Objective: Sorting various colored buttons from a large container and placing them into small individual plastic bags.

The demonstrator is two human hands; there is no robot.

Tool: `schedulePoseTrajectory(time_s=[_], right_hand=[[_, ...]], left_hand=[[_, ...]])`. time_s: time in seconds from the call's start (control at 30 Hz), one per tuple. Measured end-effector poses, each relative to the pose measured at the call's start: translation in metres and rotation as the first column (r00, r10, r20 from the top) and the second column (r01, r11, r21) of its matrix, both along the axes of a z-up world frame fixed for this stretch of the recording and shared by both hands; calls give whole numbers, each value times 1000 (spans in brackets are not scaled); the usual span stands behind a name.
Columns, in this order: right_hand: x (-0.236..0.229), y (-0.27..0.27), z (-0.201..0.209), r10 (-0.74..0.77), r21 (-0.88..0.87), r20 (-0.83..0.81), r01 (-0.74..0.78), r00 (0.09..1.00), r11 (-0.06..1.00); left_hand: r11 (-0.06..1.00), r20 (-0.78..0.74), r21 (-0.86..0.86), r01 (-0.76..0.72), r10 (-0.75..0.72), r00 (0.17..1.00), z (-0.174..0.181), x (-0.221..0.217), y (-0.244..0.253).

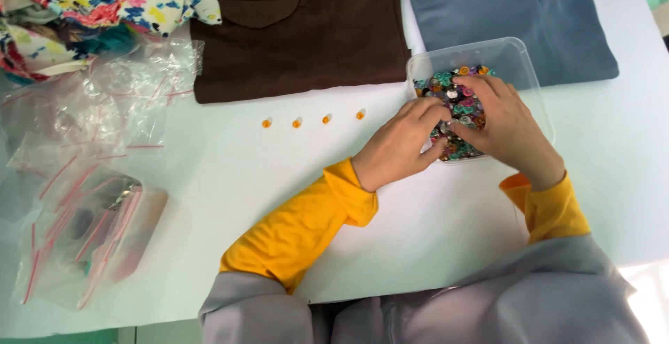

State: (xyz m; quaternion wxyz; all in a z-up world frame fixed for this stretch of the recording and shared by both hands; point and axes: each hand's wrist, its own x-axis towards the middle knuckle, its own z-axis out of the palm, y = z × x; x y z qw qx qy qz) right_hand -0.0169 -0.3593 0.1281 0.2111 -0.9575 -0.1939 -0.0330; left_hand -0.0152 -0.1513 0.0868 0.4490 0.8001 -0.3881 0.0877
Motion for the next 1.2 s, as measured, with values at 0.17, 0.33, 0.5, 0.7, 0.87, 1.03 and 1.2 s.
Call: schedulePoseTrajectory(time_s=[0.17,0.33,0.5,0.7,0.87,1.03,1.2], right_hand=[[26,-17,4,-47,26,-322,59,946,998],[32,-21,-7,-64,-9,-360,65,931,998],[38,-43,-44,17,126,-220,11,975,992],[32,-55,-44,-6,249,-211,60,977,967],[34,-56,-37,-38,454,-184,120,982,883],[37,-60,-41,-70,533,-121,124,990,837],[34,-56,-39,-50,544,-47,68,998,836]], left_hand=[[861,-11,506,-50,64,998,-31,54,-59],[588,-64,808,-43,159,985,-47,75,-92],[621,259,697,-358,247,934,-58,74,-93],[706,340,586,-397,230,912,-66,75,-85],[940,-206,335,69,2,978,-30,94,-60],[982,-414,-24,186,-179,893,-1,97,-45],[984,-365,62,169,-135,921,11,87,-44]])
